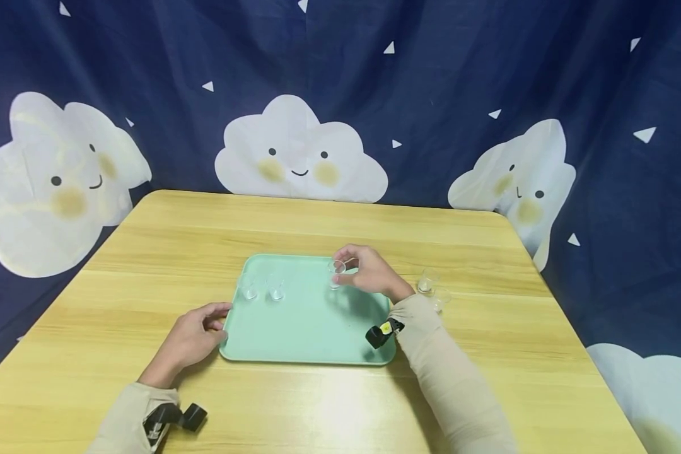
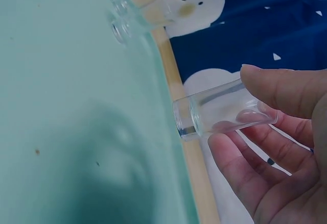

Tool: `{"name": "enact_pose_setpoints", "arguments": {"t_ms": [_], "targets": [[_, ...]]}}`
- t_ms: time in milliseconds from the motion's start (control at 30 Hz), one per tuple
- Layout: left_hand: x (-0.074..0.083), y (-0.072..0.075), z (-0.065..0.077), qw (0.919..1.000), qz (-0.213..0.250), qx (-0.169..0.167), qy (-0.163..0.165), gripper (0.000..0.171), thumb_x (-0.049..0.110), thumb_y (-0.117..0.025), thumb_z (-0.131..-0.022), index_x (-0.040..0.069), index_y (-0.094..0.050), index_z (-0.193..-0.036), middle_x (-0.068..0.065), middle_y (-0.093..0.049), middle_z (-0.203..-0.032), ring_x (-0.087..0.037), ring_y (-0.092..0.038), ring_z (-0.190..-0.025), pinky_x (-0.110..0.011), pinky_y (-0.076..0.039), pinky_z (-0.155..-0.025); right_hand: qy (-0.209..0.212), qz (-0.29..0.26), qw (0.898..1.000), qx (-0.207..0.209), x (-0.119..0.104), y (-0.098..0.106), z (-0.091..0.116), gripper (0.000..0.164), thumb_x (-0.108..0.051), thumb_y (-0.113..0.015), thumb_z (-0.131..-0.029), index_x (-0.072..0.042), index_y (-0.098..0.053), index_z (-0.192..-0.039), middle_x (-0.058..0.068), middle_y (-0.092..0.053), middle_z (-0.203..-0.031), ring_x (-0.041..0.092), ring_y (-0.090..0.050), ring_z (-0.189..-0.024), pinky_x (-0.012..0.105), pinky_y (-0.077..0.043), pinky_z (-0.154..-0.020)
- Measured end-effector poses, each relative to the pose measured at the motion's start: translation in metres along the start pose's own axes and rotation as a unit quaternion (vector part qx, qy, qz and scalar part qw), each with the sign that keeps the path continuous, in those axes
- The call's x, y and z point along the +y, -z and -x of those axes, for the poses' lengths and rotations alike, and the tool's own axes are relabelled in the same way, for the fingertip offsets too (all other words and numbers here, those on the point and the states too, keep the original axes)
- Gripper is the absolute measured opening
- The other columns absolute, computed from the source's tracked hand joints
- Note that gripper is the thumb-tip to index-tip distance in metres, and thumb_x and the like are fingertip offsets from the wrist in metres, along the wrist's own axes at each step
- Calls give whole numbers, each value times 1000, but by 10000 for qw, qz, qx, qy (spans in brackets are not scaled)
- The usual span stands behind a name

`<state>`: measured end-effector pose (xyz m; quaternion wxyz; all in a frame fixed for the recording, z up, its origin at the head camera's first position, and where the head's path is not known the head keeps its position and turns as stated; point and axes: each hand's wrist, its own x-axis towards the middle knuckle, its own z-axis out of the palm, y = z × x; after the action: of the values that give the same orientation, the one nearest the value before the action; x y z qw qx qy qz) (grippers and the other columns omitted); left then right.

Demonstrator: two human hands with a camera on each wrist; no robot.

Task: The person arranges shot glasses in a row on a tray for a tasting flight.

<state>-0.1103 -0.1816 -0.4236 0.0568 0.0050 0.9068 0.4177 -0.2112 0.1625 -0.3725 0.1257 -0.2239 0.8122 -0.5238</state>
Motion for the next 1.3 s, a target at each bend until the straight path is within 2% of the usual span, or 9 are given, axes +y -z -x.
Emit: {"name": "enact_pose_setpoints", "arguments": {"t_ms": [300, 533, 667, 1300], "targets": [[1, 1, 0, 10000, -12, 20, -49, 49, 1, -62, -81, 2, -59, -130, -12, -64, -118, -20, -59, -92, -35, -47, -77, 47, -12, 9999, -116, 1, -19, -14, 37, 4, -76, -78, 9, -60, -111, 21, -62, -101, 32, -62, -97, 44, -49, -89], [1, 1, 0, 10000, 0, -9, -12, 49, 1, -62, -81, 2, -59, -130, -12, -64, -119, -20, -59, -92, -35, -47, -77, -95, -79, 9997, -192, 0, -32, -21, 35, 3, -77, -77, 7, -61, -108, 17, -62, -99, 29, -63, -95, 33, -53, -82], [1, 1, -1, 10000, -18, -3, -12, 50, 1, -62, -80, 2, -59, -130, -12, -64, -119, -20, -59, -92, -35, -47, -77, -68, 54, 9997, -226, 0, -38, -24, 34, 2, -77, -77, 5, -62, -107, 12, -63, -95, 25, -63, -93, 32, -53, -81], [0, 0, -1, 10000, -5, -14, -35, 49, 1, -62, -81, 2, -59, -130, -12, -64, -119, -20, -59, -92, -35, -47, -77, -142, 330, 9989, -287, 4, -52, -33, 34, -1, -79, -76, 0, -63, -106, 12, -62, -97, 27, -64, -95, 33, -51, -87]]}}
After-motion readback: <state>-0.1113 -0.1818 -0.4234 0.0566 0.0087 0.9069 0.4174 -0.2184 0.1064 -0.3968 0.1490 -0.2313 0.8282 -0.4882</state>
